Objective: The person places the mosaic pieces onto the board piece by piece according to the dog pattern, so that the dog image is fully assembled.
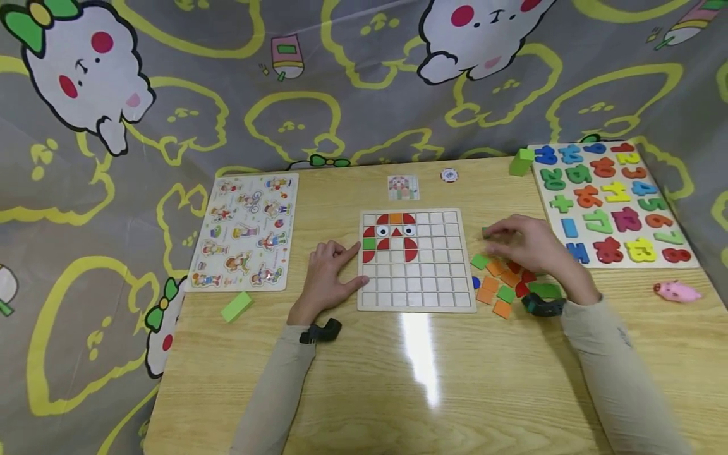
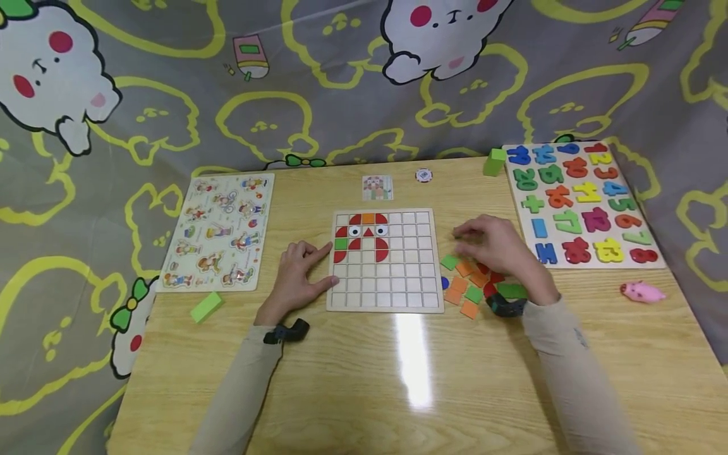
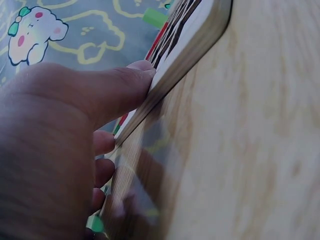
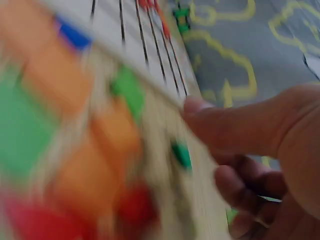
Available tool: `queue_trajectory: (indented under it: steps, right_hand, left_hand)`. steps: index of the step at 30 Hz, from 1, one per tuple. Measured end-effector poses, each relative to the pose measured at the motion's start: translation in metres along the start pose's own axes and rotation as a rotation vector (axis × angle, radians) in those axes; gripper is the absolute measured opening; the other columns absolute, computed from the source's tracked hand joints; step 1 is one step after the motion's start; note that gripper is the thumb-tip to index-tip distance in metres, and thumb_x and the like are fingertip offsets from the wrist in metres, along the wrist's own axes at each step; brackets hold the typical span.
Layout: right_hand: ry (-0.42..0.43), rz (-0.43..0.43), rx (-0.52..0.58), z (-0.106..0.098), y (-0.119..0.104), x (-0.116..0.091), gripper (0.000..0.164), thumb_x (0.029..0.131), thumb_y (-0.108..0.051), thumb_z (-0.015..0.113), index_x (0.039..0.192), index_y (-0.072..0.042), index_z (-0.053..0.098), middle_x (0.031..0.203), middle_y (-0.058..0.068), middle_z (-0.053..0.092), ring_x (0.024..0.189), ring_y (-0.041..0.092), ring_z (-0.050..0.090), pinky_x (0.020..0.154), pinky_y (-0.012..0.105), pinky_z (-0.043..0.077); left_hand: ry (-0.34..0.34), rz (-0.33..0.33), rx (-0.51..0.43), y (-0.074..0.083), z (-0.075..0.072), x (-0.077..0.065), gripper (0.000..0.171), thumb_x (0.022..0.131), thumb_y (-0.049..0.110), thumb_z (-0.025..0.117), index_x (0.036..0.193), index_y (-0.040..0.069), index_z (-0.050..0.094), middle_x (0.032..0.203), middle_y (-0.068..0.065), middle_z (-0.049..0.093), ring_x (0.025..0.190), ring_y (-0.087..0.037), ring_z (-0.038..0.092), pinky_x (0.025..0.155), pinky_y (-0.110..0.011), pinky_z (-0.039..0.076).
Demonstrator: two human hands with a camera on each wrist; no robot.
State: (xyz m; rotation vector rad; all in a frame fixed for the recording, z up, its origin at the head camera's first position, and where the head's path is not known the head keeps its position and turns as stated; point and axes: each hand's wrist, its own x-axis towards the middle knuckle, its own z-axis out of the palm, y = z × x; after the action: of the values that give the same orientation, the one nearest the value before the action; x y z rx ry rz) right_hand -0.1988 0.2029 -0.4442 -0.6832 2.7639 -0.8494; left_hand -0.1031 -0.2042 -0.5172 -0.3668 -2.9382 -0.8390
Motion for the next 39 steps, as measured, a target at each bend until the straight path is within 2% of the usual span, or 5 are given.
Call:
queue_trajectory:
  steps: [9, 17, 24, 33, 39]
  right_hand:
    - [-0.109, 0.002, -0.041, -0.016, 0.039, -0.046, 0.020, 0.086, -0.012, 0.077, 0.105, -0.014, 0.077, 0.099, 0.002, 0.072, 0.090, 0.021, 0.064, 0.078, 0.035, 0.048]
    - [-0.112, 0.028, -0.040, -0.016, 0.036, -0.041, 0.011, 0.086, -0.018, 0.077, 0.095, -0.013, 0.071, 0.085, -0.003, 0.067, 0.076, 0.014, 0.058, 0.069, 0.028, 0.046]
    - [0.036, 0.052, 0.126, -0.012, 0.020, -0.026, 0.023, 0.095, -0.017, 0.066, 0.118, -0.012, 0.062, 0.088, 0.005, 0.063, 0.072, 0.015, 0.056, 0.062, 0.025, 0.043]
    - [0.104, 0.013, 0.400, 0.043, -0.036, 0.022, 0.022, 0.086, -0.025, 0.078, 0.105, -0.016, 0.070, 0.088, 0.002, 0.068, 0.073, 0.018, 0.062, 0.064, 0.021, 0.049]
    - [0.066, -0.184, 0.321, 0.090, -0.078, 0.049, 0.026, 0.083, -0.024, 0.081, 0.103, -0.009, 0.073, 0.081, -0.002, 0.068, 0.067, 0.011, 0.061, 0.061, 0.023, 0.048]
  left_hand:
    - [-0.010, -0.009, -0.015, 0.003, 0.000, 0.000, 0.074, 0.083, 0.058, 0.068, 0.147, 0.025, 0.049, 0.111, -0.002, 0.045, 0.096, -0.021, 0.035, 0.084, -0.038, 0.027]
    - [0.013, 0.012, -0.031, 0.002, 0.002, -0.001, 0.073, 0.084, 0.057, 0.069, 0.146, 0.024, 0.050, 0.110, -0.003, 0.045, 0.095, -0.021, 0.035, 0.083, -0.038, 0.027]
    - [0.028, 0.031, -0.026, 0.002, 0.000, -0.001, 0.073, 0.084, 0.055, 0.071, 0.146, 0.022, 0.051, 0.110, -0.004, 0.047, 0.093, -0.022, 0.035, 0.082, -0.039, 0.027]
    - [0.020, 0.021, -0.023, -0.002, 0.002, -0.002, 0.074, 0.084, 0.057, 0.069, 0.147, 0.025, 0.049, 0.110, -0.002, 0.046, 0.094, -0.021, 0.034, 0.082, -0.037, 0.026]
    - [0.016, 0.018, -0.013, -0.003, 0.003, -0.001, 0.073, 0.084, 0.059, 0.069, 0.147, 0.027, 0.049, 0.110, -0.001, 0.045, 0.095, -0.020, 0.035, 0.083, -0.037, 0.026]
